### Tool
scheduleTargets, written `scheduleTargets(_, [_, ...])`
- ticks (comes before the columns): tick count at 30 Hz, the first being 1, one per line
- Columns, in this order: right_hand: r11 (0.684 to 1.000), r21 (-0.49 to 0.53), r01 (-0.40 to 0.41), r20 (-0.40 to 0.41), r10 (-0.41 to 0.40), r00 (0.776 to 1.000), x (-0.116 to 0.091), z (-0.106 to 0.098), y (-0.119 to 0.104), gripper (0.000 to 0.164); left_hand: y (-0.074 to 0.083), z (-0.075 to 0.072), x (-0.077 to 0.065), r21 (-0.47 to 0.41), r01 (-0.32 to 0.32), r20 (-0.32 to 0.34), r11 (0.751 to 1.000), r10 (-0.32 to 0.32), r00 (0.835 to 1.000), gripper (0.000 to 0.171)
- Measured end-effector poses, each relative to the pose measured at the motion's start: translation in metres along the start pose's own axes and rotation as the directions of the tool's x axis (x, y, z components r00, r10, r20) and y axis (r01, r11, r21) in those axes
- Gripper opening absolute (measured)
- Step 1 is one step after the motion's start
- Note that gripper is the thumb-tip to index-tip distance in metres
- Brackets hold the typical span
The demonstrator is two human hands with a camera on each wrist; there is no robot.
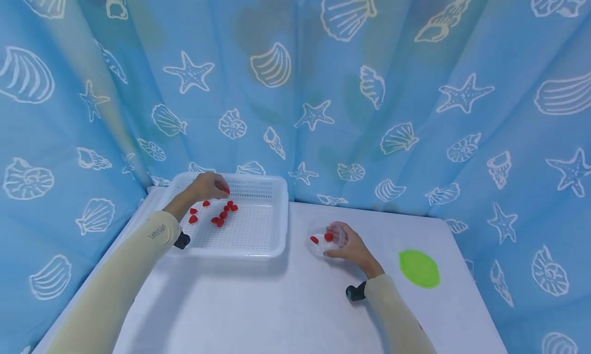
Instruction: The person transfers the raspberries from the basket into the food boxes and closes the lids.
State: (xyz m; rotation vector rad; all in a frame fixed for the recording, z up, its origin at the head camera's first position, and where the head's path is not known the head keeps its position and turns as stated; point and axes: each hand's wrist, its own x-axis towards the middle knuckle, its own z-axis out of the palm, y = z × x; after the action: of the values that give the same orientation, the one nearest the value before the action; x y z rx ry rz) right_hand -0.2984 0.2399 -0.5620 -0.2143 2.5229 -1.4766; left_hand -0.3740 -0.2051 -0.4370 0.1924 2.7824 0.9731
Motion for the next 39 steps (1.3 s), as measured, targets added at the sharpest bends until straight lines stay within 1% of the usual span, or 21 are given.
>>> scheduleTargets(2, [1.0,-0.011,0.001,0.007,-0.001,1.0,-0.001,0.001,0.002,0.09,0.004,0.003,-0.003,-0.039,-0.079,-0.062,0.996,0.076,0.995,0.024])
scheduleTargets(4, [1.0,-0.016,-0.003,0.004,0.003,1.0,-0.003,0.001,0.001,0.09,0.012,0.005,-0.007,-0.068,-0.161,-0.146,0.985,0.15,0.978,0.025])
scheduleTargets(7, [1.0,-0.024,-0.003,0.0,0.003,1.0,-0.004,0.002,-0.001,0.091,0.03,0.007,-0.015,-0.099,-0.267,-0.263,0.958,0.234,0.936,0.026])
scheduleTargets(9, [1.0,-0.025,-0.002,-0.006,0.002,1.0,-0.003,0.002,-0.003,0.091,0.043,0.008,-0.019,-0.107,-0.321,-0.315,0.941,0.274,0.909,0.026])
scheduleTargets(12, [0.999,-0.039,0.0,-0.008,-0.001,1.0,-0.003,0.002,-0.002,0.092,0.06,0.014,-0.027,-0.136,-0.382,-0.339,0.914,0.32,0.885,0.026])
scheduleTargets(15, [0.999,-0.044,-0.007,-0.008,0.006,1.0,-0.001,0.003,-0.002,0.091,0.074,0.023,-0.035,-0.172,-0.43,-0.347,0.886,0.354,0.869,0.028])
scheduleTargets(17, [0.999,-0.05,-0.003,-0.006,0.002,1.0,-0.001,0.002,-0.002,0.092,0.084,0.03,-0.04,-0.195,-0.449,-0.351,0.872,0.365,0.862,0.029])
scheduleTargets(19, [0.999,-0.049,-0.005,-0.005,0.005,1.0,-0.001,0.002,-0.002,0.092,0.093,0.038,-0.044,-0.222,-0.46,-0.354,0.86,0.369,0.86,0.029])
scheduleTargets(23, [0.999,-0.045,0.0,-0.004,0.0,1.0,-0.003,0.002,-0.005,0.093,0.111,0.057,-0.05,-0.273,-0.449,-0.339,0.851,0.352,0.873,0.03])
scheduleTargets(24, [0.999,-0.038,-0.006,0.0,0.006,1.0,-0.004,0.001,-0.009,0.093,0.114,0.063,-0.052,-0.289,-0.443,-0.332,0.849,0.345,0.878,0.03])
scheduleTargets(26, [0.999,-0.035,-0.001,0.001,0.001,1.0,-0.004,0.0,-0.007,0.093,0.12,0.075,-0.053,-0.321,-0.441,-0.322,0.838,0.342,0.883,0.029])
scheduleTargets(28, [0.999,-0.034,0.001,0.003,-0.001,1.0,-0.004,0.0,-0.004,0.092,0.125,0.089,-0.053,-0.346,-0.45,-0.316,0.824,0.349,0.882,0.028])
scheduleTargets(30, [1.0,-0.029,-0.001,0.0,0.001,1.0,-0.003,0.0,-0.002,0.092,0.129,0.103,-0.053,-0.361,-0.455,-0.312,0.814,0.354,0.882,0.027])
scheduleTargets(32, [1.0,-0.022,-0.001,-0.006,0.001,1.0,-0.001,0.001,0.002,0.093,0.133,0.117,-0.054,-0.364,-0.465,-0.316,0.807,0.363,0.877,0.027])
scheduleTargets(34, [1.0,-0.014,-0.006,-0.012,0.006,1.0,-0.001,0.001,0.0,0.095,0.137,0.13,-0.057,-0.364,-0.467,-0.318,0.806,0.364,0.876,0.027])
scheduleTargets(36, [1.0,-0.017,-0.016,-0.021,0.016,1.0,-0.002,0.003,-0.001,0.096,0.14,0.143,-0.059,-0.354,-0.464,-0.319,0.812,0.362,0.876,0.026])
scheduleTargets(39, [0.999,-0.02,-0.03,-0.035,0.03,0.999,-0.002,0.005,-0.001,0.096,0.145,0.161,-0.062,-0.323,-0.448,-0.298,0.834,0.36,0.884,0.027])
